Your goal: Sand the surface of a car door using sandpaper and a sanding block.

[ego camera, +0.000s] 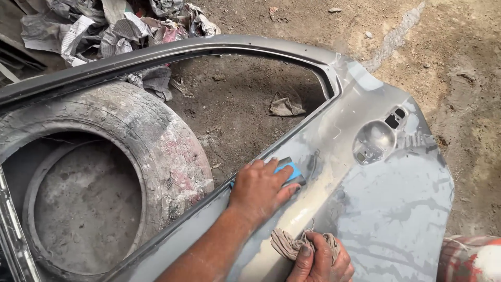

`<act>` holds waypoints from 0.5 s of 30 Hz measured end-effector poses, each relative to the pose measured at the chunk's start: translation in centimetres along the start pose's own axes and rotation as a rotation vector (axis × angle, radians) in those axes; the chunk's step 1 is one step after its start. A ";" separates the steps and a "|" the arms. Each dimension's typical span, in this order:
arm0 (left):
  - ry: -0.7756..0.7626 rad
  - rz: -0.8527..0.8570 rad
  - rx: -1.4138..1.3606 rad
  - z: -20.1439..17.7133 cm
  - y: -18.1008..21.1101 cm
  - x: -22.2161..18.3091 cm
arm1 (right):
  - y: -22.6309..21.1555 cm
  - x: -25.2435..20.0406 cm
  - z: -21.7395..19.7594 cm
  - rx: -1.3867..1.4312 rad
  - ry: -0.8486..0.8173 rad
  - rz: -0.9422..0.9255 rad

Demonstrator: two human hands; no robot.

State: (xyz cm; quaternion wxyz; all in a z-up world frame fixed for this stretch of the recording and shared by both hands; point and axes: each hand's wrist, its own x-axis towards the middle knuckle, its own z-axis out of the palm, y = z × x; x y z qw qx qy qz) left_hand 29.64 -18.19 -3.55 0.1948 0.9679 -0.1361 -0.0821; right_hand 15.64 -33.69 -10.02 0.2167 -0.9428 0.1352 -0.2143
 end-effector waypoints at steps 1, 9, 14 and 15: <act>0.061 0.007 -0.019 -0.8 -0.4 -0.7 | -0.6 0.2 0.1 0.023 -0.015 -0.018; 0.305 0.089 -0.090 4.7 -2.1 -17.7 | 2.1 -0.9 0.9 0.041 -0.210 0.036; 0.145 0.060 -0.132 -2.0 -2.4 -6.8 | -1.0 0.2 -0.5 -0.004 -0.057 -0.007; 0.148 0.046 -0.101 -1.9 -2.4 -6.4 | -1.6 0.5 -0.8 -0.008 -0.056 0.006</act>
